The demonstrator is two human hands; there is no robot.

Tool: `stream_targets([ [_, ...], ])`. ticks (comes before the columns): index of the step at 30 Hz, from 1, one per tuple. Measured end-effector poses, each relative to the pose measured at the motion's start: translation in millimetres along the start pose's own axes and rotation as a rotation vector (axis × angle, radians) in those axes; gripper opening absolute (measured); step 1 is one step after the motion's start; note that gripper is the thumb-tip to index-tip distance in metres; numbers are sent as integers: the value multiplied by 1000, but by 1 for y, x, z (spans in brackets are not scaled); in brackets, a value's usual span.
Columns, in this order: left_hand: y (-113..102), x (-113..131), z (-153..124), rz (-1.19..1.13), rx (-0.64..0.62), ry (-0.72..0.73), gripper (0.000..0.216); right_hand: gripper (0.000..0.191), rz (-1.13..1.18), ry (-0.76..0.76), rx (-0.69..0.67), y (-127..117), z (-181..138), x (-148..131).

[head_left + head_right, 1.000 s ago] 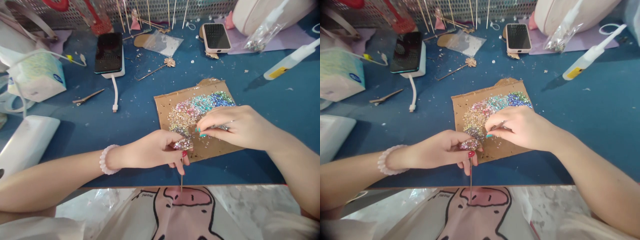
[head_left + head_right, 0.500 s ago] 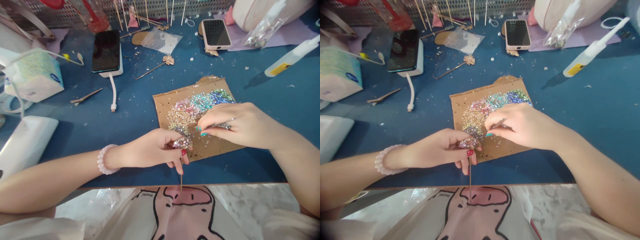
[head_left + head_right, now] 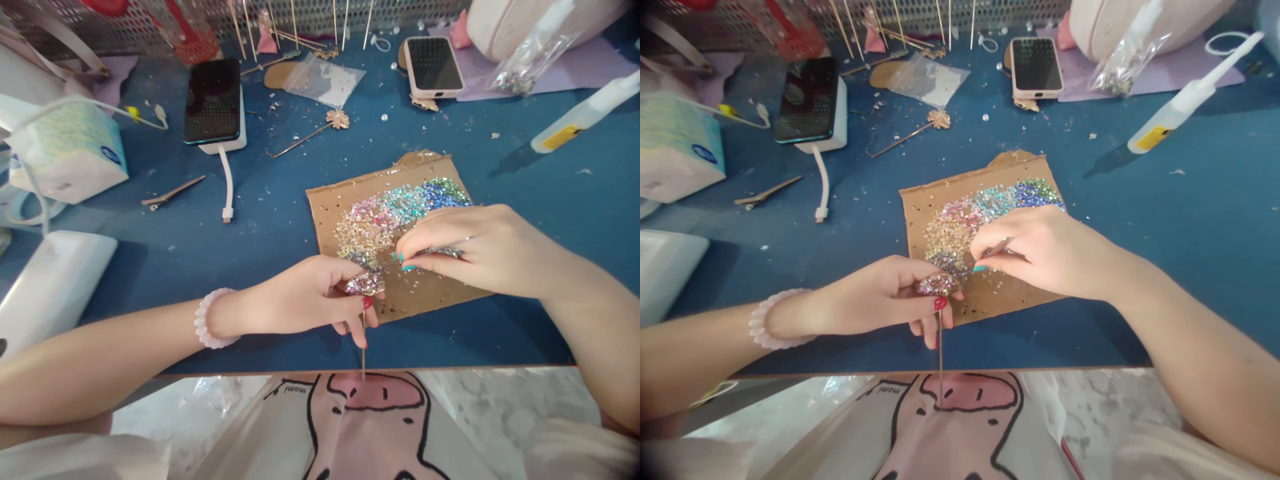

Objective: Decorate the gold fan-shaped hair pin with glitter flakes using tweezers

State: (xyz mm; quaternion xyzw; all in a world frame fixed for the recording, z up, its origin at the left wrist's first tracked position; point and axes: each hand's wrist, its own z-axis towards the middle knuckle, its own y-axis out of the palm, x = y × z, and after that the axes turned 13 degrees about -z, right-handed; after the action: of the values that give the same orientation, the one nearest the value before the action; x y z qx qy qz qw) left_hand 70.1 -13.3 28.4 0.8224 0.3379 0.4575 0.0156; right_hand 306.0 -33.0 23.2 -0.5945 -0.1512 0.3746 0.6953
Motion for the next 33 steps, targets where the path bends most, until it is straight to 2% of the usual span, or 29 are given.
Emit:
stream_targets([
  [6, 0, 2, 0, -22, 13, -20, 18, 6, 38, 28, 39, -2, 0, -3],
  [14, 0, 0, 0, -29, 11, 5, 23, 10, 165, 118, 204, -5, -1, -19],
  [24, -1, 2, 0, 25, -23, -38, 19, 6, 51, 23, 98, 4, 1, -13],
  [33, -2, 2, 0, 148, -83, -20, 13, 9, -5, 42, 65, 13, 3, -11],
])
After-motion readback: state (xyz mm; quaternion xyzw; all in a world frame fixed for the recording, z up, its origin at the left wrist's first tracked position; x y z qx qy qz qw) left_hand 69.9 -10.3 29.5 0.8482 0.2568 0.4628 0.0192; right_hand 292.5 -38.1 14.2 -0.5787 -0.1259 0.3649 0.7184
